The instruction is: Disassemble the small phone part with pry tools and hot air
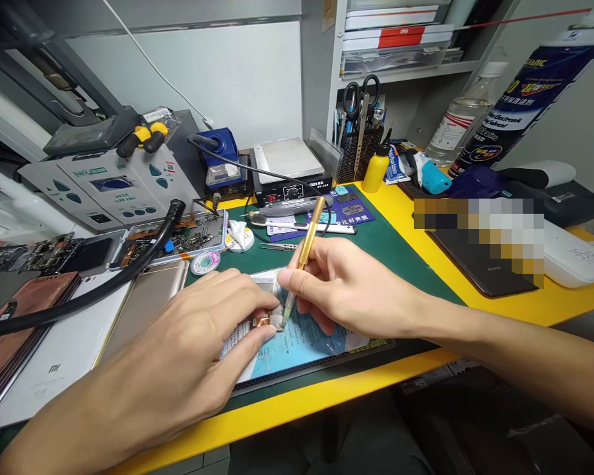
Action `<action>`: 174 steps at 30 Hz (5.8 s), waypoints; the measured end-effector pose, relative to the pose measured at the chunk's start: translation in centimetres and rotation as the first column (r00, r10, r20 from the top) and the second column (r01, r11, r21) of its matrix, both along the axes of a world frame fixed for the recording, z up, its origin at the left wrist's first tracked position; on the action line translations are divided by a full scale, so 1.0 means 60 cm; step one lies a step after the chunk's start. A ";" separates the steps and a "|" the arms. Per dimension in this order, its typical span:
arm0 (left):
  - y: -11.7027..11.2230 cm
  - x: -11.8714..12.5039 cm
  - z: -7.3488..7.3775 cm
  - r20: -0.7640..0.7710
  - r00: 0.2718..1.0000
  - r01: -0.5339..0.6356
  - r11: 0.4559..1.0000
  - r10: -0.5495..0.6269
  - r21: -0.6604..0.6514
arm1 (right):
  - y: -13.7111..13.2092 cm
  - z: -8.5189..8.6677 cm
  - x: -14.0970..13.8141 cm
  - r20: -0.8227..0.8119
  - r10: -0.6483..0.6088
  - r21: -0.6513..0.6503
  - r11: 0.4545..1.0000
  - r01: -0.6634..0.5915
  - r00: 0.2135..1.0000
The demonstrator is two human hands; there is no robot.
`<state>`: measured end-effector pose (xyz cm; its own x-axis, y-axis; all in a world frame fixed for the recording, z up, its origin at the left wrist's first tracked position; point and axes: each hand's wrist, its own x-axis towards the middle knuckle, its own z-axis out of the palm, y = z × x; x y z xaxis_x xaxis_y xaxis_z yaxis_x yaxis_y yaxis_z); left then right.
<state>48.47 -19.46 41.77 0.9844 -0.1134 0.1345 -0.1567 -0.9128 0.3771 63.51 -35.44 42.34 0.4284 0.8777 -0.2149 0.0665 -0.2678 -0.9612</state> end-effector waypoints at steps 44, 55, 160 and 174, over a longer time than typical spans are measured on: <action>-0.003 0.001 0.002 -0.001 1.000 0.005 1.000 -0.005 -0.001 | -0.001 0.000 -0.005 0.012 -0.007 0.010 1.000 0.007 1.000; -0.001 -0.002 0.003 -0.018 1.000 0.003 1.000 -0.003 0.003 | -0.002 0.000 -0.008 0.017 -0.007 0.014 1.000 0.006 1.000; 0.001 -0.001 0.000 -0.012 1.000 0.013 1.000 -0.013 -0.012 | -0.005 0.013 -0.004 -0.119 0.003 0.006 1.000 -0.003 0.993; -0.001 -0.001 0.001 -0.024 0.999 0.021 1.000 -0.021 -0.015 | -0.005 0.012 -0.002 -0.098 0.034 0.011 0.999 -0.033 0.995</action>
